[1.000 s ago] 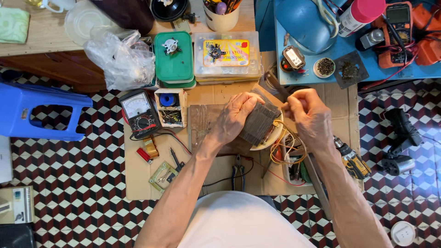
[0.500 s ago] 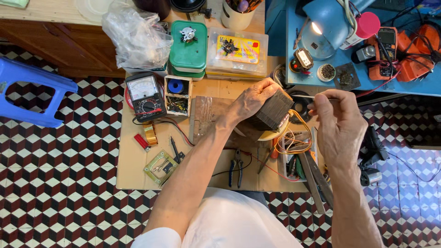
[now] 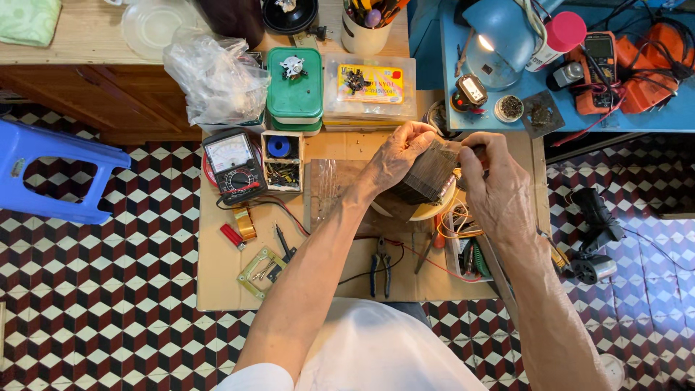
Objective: The person uses a small flashlight to inspect a stack of laminated metal sheets with copper windings, then uses pliers to bend and adjust the edges of the sheets. The person continues to manipulate the stack, aligning and pressing the sheets together.
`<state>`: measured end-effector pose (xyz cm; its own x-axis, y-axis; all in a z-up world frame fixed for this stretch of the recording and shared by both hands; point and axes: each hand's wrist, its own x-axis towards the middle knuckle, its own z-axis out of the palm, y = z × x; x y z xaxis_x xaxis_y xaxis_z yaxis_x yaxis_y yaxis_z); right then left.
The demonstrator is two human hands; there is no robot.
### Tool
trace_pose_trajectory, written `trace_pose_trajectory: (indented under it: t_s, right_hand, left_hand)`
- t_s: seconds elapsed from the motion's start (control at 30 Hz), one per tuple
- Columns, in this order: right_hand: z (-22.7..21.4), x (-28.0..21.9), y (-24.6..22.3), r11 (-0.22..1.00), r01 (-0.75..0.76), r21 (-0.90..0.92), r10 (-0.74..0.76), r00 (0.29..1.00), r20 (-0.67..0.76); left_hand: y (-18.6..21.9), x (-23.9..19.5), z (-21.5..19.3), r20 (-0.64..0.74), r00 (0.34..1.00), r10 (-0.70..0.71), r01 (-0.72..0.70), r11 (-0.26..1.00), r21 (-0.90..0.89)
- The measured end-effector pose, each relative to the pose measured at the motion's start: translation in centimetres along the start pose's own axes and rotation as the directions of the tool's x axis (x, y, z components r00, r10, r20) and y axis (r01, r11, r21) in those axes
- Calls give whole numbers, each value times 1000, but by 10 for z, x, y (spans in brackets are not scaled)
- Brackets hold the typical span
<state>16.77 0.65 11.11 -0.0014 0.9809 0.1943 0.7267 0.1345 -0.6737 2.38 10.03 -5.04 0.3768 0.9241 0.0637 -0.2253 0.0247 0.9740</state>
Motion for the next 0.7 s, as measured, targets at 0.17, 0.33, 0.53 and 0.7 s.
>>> trace_pose_trajectory:
  t_s: [0.17,0.33,0.53,0.7]
  right_hand:
    - [5,3,4,998,68,5,-68,998,14]
    - [8,4,5,999,51,19,-51,999,-4]
    - [8,4,6,998,67,4,-67,998,-3]
    - [8,3,6,997,73,-5,-73,997,-2]
  left_hand:
    - [6,-4,-1,-43,999,-12,15,997,76]
    - [9,-5,-1,-50,999,10,-4,993,115]
    - [7,-5,0,-68,998,15,-6,992,123]
    - [8,-7,0,-76,997,9,3,989,148]
